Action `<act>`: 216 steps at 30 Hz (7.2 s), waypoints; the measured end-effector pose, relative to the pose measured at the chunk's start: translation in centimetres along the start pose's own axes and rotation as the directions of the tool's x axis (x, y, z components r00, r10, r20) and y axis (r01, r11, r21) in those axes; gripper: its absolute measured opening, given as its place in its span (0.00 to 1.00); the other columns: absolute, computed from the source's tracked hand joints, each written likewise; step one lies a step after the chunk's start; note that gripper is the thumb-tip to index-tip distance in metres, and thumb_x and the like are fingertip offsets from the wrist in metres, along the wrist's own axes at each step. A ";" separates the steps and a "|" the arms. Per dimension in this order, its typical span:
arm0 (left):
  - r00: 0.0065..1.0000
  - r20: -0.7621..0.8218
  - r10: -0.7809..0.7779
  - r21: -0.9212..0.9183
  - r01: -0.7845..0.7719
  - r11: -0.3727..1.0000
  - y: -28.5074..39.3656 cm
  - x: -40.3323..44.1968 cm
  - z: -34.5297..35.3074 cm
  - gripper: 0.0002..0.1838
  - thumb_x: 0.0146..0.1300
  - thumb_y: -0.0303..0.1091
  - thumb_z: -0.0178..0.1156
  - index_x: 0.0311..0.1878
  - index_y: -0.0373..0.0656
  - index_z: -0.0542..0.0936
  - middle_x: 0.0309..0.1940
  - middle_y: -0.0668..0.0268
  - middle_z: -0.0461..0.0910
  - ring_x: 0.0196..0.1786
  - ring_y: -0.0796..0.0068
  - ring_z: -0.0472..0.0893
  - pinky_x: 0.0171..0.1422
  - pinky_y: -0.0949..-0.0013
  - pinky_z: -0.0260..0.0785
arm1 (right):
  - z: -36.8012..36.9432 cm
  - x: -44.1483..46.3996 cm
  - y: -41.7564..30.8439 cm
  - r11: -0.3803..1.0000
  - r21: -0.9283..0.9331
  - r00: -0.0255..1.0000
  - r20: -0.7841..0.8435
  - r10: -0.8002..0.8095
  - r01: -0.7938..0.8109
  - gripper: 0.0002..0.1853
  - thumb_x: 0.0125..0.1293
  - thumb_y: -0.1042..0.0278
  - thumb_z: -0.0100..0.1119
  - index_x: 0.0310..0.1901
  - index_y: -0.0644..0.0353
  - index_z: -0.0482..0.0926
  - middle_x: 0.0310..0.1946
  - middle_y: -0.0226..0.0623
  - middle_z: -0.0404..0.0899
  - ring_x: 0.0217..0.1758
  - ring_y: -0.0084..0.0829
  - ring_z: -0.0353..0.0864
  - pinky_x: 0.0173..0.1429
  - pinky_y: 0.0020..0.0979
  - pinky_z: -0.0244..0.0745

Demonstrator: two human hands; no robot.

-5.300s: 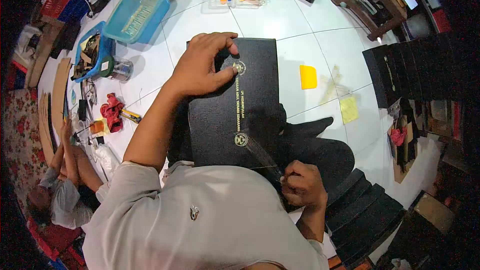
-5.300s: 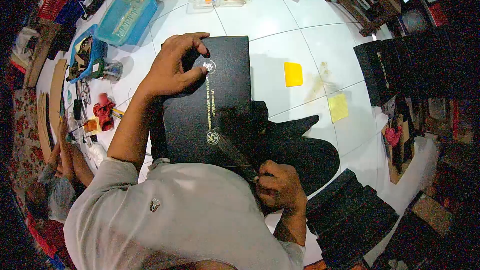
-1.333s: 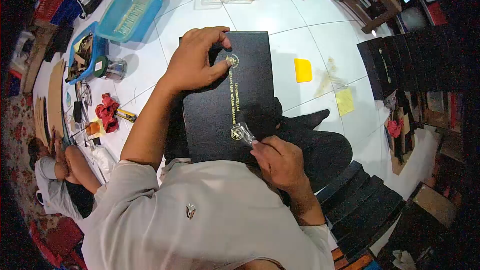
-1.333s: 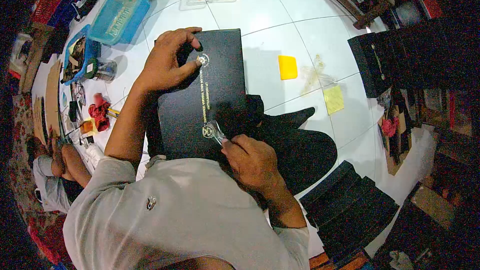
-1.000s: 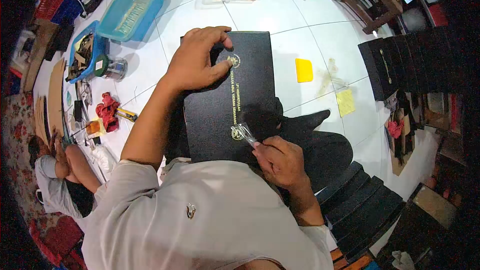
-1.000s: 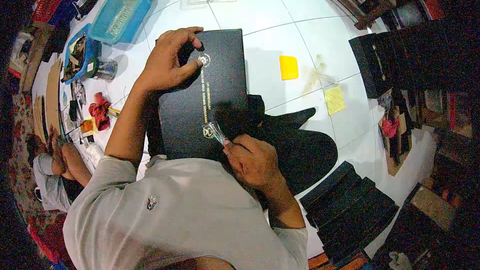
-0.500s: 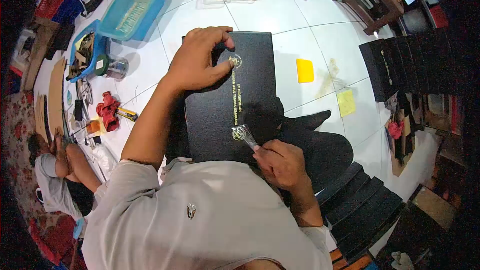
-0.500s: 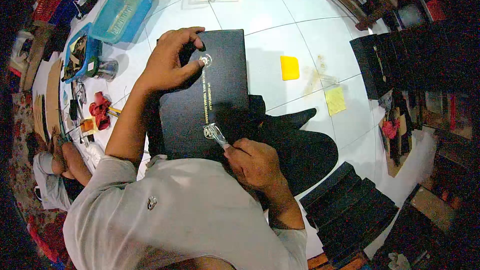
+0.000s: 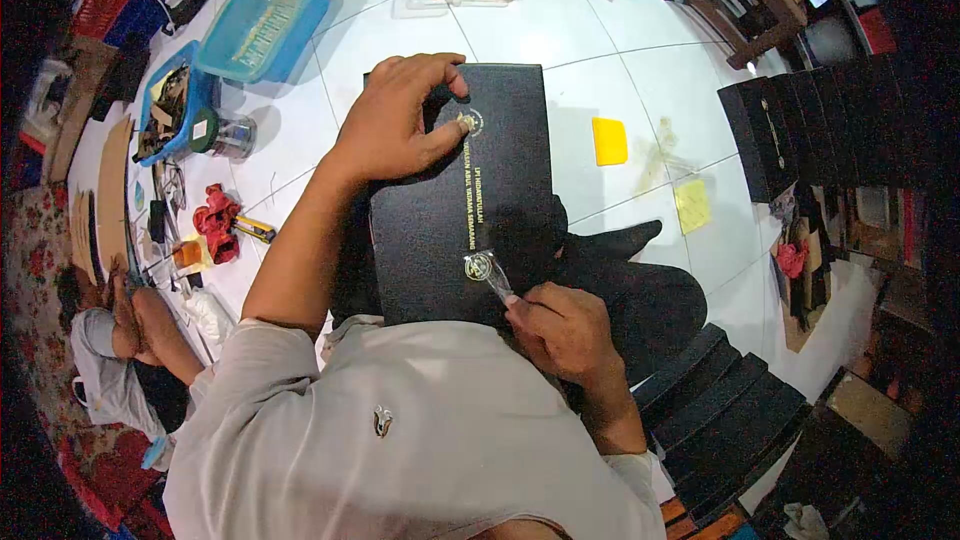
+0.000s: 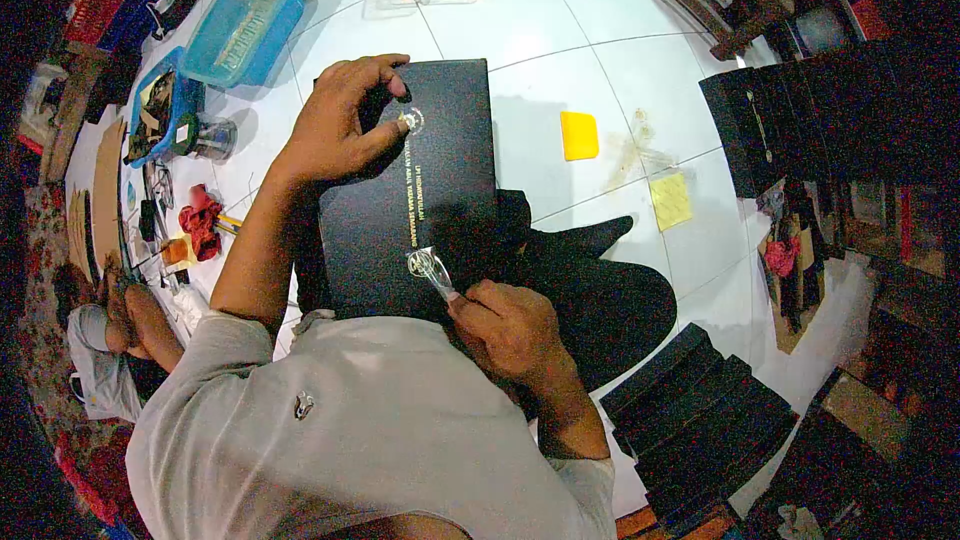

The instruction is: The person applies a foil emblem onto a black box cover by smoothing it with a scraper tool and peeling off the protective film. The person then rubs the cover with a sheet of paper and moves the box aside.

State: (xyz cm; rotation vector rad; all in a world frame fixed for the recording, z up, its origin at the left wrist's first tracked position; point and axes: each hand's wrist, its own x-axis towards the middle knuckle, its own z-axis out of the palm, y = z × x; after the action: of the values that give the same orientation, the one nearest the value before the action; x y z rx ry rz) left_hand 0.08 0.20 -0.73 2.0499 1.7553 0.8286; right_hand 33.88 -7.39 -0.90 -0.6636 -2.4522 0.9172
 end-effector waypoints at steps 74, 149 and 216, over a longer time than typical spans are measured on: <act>0.999 -0.010 0.034 0.028 -0.034 0.999 -0.4 0.0 0.0 0.20 0.62 0.41 0.74 0.55 0.47 0.82 0.71 0.59 0.84 0.74 0.48 0.78 0.83 0.49 0.61 | -0.4 0.0 0.0 1.000 -0.004 0.997 0.069 -0.028 0.029 0.11 0.60 0.75 0.80 0.44 0.59 0.90 0.32 0.35 0.81 0.29 0.37 0.84 0.29 0.38 0.78; 0.988 0.135 0.074 -0.555 0.013 0.832 3.4 -6.6 0.8 0.05 0.70 0.30 0.71 0.38 0.39 0.87 0.65 0.50 0.87 0.76 0.46 0.79 0.81 0.46 0.68 | -1.6 -1.7 -2.1 0.632 0.682 0.927 0.316 0.199 -0.368 0.25 0.59 0.62 0.90 0.51 0.59 0.83 0.47 0.43 0.87 0.48 0.30 0.89 0.53 0.29 0.83; 0.978 0.182 0.103 -0.550 0.015 0.835 2.8 -6.7 0.6 0.14 0.79 0.32 0.56 0.46 0.34 0.89 0.69 0.50 0.85 0.80 0.46 0.76 0.85 0.45 0.63 | 1.9 3.7 -0.3 0.965 -0.114 0.972 0.027 -0.235 0.237 0.11 0.66 0.69 0.72 0.50 0.59 0.90 0.58 0.35 0.89 0.65 0.41 0.88 0.55 0.41 0.83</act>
State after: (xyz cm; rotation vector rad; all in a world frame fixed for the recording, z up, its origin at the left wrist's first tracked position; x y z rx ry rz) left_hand 2.11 -6.81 -1.10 1.7135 1.1786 0.9604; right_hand 29.86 -6.38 -1.17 -0.3911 -2.5434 0.6923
